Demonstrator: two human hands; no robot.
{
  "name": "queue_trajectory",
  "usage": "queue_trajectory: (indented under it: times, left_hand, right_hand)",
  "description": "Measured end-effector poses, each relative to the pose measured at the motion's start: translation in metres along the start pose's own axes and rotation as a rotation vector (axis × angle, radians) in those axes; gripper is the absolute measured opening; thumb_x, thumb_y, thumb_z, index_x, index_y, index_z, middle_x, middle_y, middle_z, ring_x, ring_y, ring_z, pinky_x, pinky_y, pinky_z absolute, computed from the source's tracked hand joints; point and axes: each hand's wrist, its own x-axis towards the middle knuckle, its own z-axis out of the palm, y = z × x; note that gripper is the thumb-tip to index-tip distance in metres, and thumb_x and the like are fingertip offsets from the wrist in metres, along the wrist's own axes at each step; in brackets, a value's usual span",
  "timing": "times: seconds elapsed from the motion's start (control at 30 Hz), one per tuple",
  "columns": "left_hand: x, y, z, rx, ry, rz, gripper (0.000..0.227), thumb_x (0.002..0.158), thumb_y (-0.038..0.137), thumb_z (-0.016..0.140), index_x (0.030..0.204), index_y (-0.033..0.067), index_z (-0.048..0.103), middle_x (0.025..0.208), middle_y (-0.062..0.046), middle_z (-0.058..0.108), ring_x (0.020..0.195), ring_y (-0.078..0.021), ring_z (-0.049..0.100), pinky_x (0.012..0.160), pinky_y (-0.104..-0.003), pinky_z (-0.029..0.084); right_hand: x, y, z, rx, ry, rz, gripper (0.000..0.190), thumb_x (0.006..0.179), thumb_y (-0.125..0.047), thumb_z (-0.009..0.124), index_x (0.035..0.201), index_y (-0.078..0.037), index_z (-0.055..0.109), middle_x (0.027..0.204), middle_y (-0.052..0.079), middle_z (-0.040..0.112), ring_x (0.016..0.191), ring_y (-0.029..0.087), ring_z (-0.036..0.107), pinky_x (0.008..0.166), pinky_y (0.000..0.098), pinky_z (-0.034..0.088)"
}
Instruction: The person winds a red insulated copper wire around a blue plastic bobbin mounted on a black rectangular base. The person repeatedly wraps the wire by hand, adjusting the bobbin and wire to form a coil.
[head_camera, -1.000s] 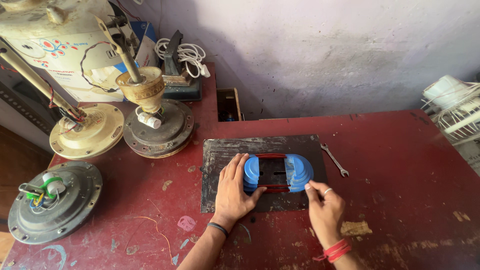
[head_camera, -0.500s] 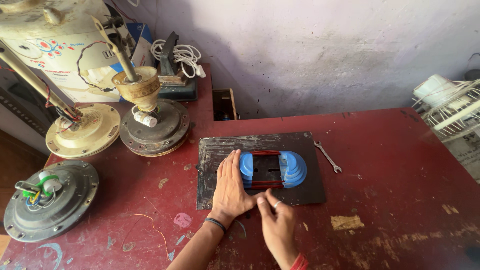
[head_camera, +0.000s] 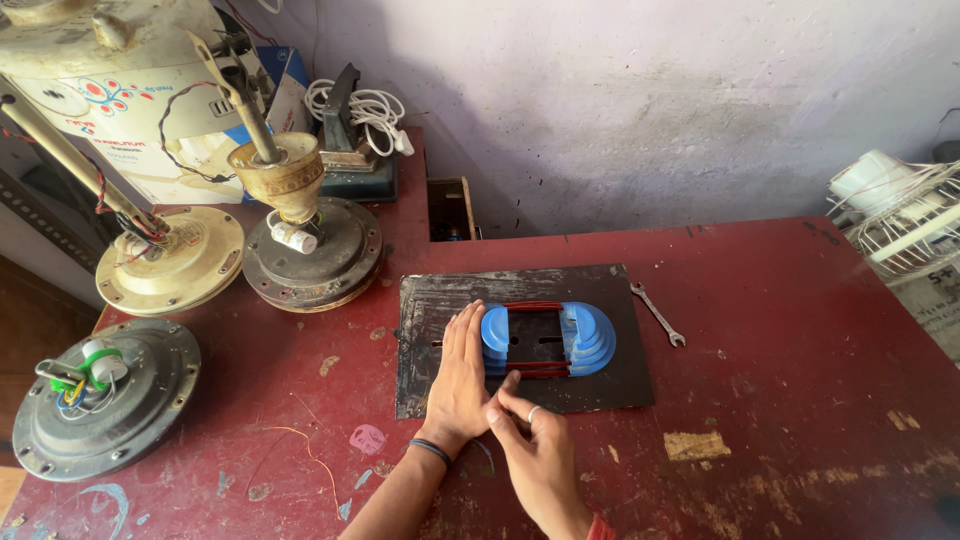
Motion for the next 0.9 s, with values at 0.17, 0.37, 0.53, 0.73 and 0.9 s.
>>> queue_trajectory:
  times: [0.17,0.37,0.53,0.73,0.9]
  left_hand:
    - [-0.003,0.003,-0.003,-0.149,0.045,-0.182,0.087,0.072,0.025,0.08,0.148,0.0026,0.045,0.157,-0.026,0.039,0.141,-0.0467,0.045,0.113,-0.048,0.042]
    - [-0.002,0.0,-0.006,-0.185,0.117,-0.167,0.077,0.066,0.013,0.077,0.14,0.0009,0.057,0.152,-0.024,0.051,0.141,-0.0426,0.049,0.114,-0.046,0.044]
    - [-0.003,-0.003,-0.007,-0.229,0.117,-0.164,0.076,0.067,0.005,0.072,0.141,0.002,0.057,0.153,-0.023,0.051,0.144,-0.041,0.046,0.117,-0.045,0.041]
    - [-0.001,-0.002,-0.014,-0.395,0.16,-0.393,0.068,0.073,-0.005,0.06,0.14,0.0089,0.062,0.125,-0.021,0.073,0.118,-0.028,0.074,0.101,-0.035,0.056]
    - [0.003,-0.001,-0.015,-0.427,0.177,-0.441,0.063,0.079,-0.012,0.054,0.137,0.0085,0.065,0.121,-0.019,0.076,0.107,-0.0271,0.073,0.093,-0.034,0.055]
  right_hand:
    - [0.004,0.001,-0.013,0.036,-0.04,0.233,0.04,0.091,-0.017,0.071,0.127,0.0,0.073,0.064,-0.005,0.057,0.053,0.003,0.045,0.046,0.022,0.033]
    - [0.008,-0.009,-0.044,0.183,-0.158,0.533,0.027,0.09,-0.016,0.072,0.109,0.002,0.077,0.062,-0.001,0.056,0.045,0.005,0.038,0.04,0.0235,0.026]
    - [0.011,-0.018,-0.074,0.411,-0.339,0.684,0.022,0.093,-0.018,0.067,0.101,0.002,0.072,0.062,-0.001,0.054,0.042,0.005,0.038,0.039,0.0225,0.027]
    - [0.007,-0.041,-0.075,0.6,-0.48,0.656,0.021,0.098,-0.02,0.065,0.1,0.001,0.066,0.059,0.0,0.049,0.045,0.008,0.038,0.042,0.0266,0.03]
    - [0.014,-0.065,-0.074,0.32,-0.361,0.413,0.029,0.096,-0.021,0.066,0.104,0.004,0.078,0.058,-0.005,0.044,0.048,0.004,0.036,0.042,0.0227,0.027]
